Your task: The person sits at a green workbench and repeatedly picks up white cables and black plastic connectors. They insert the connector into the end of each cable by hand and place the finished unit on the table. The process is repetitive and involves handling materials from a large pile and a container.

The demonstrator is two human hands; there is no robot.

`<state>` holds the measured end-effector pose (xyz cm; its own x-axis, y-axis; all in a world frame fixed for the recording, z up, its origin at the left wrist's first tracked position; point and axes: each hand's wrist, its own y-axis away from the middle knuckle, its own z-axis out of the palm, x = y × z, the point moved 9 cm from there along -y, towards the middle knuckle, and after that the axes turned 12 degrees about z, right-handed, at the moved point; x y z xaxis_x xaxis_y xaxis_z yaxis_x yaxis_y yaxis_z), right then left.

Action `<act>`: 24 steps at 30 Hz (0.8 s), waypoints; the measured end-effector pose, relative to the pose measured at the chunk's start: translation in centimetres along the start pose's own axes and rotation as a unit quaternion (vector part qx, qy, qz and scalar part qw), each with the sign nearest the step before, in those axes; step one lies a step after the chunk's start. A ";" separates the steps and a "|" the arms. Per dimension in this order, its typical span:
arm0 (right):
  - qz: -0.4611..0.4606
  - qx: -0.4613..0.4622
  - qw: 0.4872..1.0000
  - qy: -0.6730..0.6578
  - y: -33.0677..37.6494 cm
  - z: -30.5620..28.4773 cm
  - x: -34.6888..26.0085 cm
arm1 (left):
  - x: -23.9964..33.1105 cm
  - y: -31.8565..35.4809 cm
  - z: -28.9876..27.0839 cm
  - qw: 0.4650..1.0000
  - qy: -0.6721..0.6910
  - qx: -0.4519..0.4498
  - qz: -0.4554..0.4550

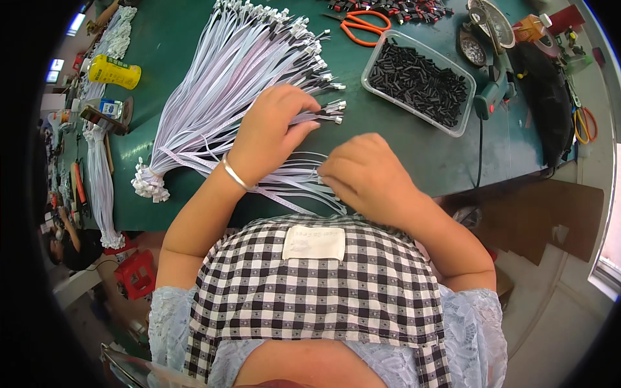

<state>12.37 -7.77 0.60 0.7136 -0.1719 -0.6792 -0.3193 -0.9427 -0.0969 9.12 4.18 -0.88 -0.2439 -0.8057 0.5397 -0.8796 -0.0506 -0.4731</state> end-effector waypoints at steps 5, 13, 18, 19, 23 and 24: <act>0.034 -0.023 0.999 0.020 1.4 0.8 1.0 | 2.7 3.0 0.0 0.979 0.061 -0.193 0.019; 0.058 -0.065 0.990 0.110 2.6 2.0 0.9 | 3.8 6.0 0.3 0.975 -0.003 -0.214 0.060; 0.042 -0.053 0.993 0.102 2.8 2.0 0.9 | 4.0 5.1 -1.4 0.983 0.132 -0.117 0.049; 0.043 -0.055 0.992 0.105 2.9 2.0 0.9 | 3.5 4.7 -2.0 0.984 0.155 -0.088 0.012; 0.050 -0.083 0.991 0.088 2.6 1.6 0.8 | 3.2 2.8 -2.5 0.973 0.218 -0.052 -0.064; 0.067 -0.084 0.992 0.066 2.4 1.4 1.0 | 3.4 2.4 -2.1 0.976 0.205 -0.050 -0.049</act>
<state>11.45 -9.84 -1.37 0.7508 -0.3238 -0.5757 -0.3153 -0.9416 0.1184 5.31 2.54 1.31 -0.2813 -0.4941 0.8227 -0.9375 -0.0415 -0.3455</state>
